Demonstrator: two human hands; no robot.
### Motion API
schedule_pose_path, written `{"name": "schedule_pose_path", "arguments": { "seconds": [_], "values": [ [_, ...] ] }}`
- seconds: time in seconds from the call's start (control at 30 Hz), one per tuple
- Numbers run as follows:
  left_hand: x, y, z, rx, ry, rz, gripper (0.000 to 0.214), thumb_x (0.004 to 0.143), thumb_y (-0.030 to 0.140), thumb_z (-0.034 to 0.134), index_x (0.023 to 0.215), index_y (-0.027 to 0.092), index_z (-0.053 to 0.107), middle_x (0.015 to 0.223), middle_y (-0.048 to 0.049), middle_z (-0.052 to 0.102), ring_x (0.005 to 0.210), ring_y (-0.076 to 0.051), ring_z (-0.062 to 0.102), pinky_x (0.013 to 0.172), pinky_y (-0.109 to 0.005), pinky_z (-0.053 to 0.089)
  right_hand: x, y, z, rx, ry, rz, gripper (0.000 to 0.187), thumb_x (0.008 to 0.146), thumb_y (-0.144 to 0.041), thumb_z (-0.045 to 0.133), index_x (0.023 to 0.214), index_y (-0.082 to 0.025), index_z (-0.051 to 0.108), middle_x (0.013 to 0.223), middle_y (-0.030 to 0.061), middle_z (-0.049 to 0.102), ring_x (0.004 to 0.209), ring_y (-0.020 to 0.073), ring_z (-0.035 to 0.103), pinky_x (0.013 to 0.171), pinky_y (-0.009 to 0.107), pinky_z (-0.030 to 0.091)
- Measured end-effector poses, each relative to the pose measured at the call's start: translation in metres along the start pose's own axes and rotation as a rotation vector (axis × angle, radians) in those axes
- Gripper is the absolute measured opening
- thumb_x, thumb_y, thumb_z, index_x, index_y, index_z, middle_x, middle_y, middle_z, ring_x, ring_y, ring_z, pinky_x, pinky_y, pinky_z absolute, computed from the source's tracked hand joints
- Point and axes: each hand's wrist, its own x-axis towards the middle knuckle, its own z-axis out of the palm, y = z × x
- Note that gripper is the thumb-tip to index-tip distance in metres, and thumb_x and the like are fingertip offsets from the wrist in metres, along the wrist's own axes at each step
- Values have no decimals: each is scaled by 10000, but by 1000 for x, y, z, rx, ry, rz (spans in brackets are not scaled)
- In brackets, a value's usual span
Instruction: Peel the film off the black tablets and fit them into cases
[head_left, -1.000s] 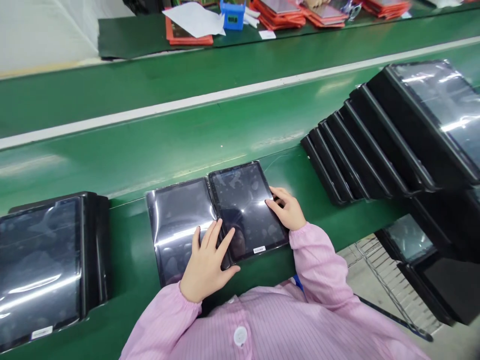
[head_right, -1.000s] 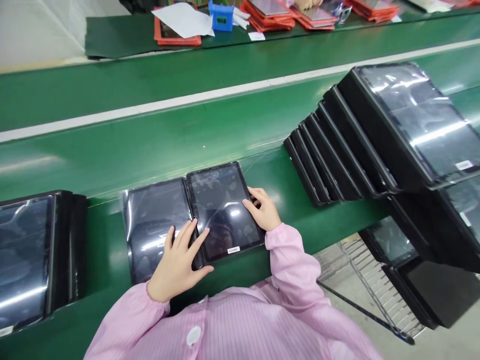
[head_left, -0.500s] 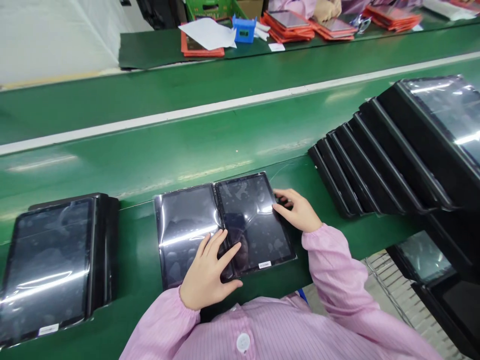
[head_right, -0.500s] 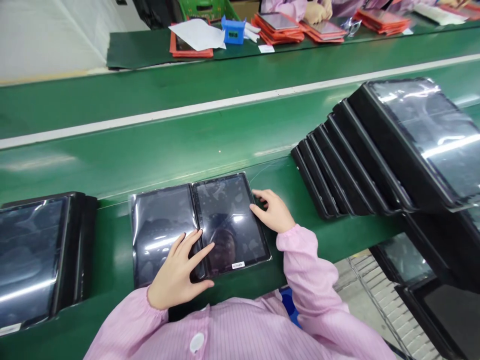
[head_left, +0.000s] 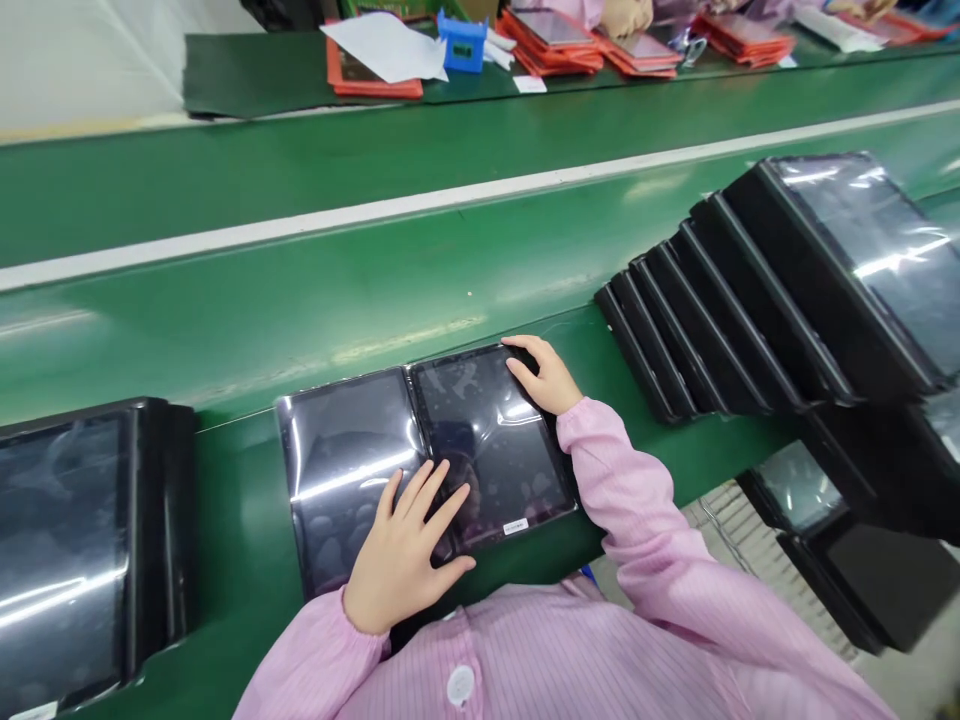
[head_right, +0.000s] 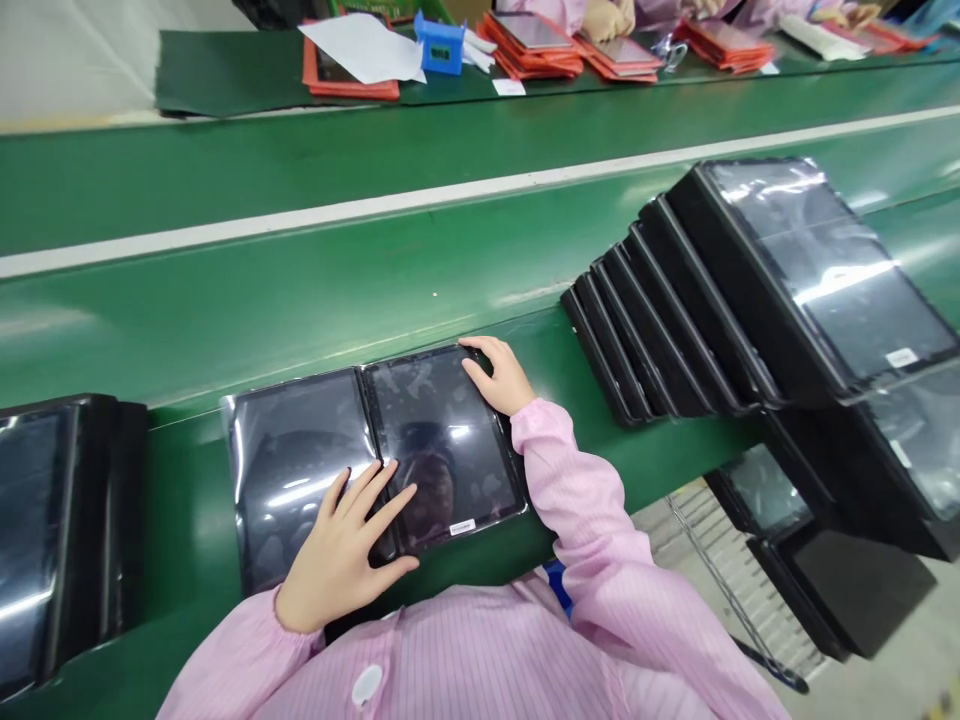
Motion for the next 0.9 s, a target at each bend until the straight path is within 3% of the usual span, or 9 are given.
{"name": "schedule_pose_path", "arguments": {
  "seconds": [0.27,0.37,0.47,0.6,0.77,0.83,0.9],
  "values": [
    [5,8,7,-10,30,53,580,871,430,644,1393,200,539,1499,-149,494,1371,-357,473,1145,-582,299,-87,-15,-14,15,-15,51,262,951,-296,541,1175,-273,675,1288,101,641,1242,276,567,1083,517,413],
    [9,13,11,-7,27,67,566,869,392,644,1393,207,538,1500,-129,497,1367,-351,479,1127,-583,338,-98,-19,-15,14,-27,64,290,941,-304,557,1211,-268,657,1326,117,611,1270,295,540,1080,538,407],
    [11,15,12,4,12,72,592,837,349,674,1394,206,533,1501,-132,494,1366,-351,481,1109,-598,375,-79,-18,-14,3,-42,66,401,906,-319,605,1303,-260,606,1338,121,600,1262,310,527,1078,546,398],
    [12,17,13,22,-7,83,630,802,326,706,1393,197,529,1492,-154,498,1363,-369,484,1081,-646,411,-29,-13,-7,-15,-56,52,492,886,-332,628,1368,-255,565,1246,100,635,1152,279,570,1045,491,433],
    [11,13,13,-28,60,78,540,799,288,693,1323,219,583,1413,-139,583,1305,-354,553,1053,-648,463,8,-8,5,-22,-5,7,291,917,-318,615,1183,-207,658,1138,84,669,1095,245,599,1020,456,455],
    [16,11,-1,-80,140,83,464,826,264,650,1284,210,600,1306,-128,664,1211,-304,633,1019,-567,529,10,-3,8,-9,26,-14,250,937,-330,616,1131,-178,658,1110,75,674,1041,230,625,964,453,489],
    [24,15,-33,-116,271,90,384,864,220,580,1246,206,611,1188,-106,724,1101,-231,691,976,-438,579,9,3,9,11,52,-26,259,957,-362,607,1120,-165,647,1097,69,670,974,209,642,888,427,525]
  ]
}}
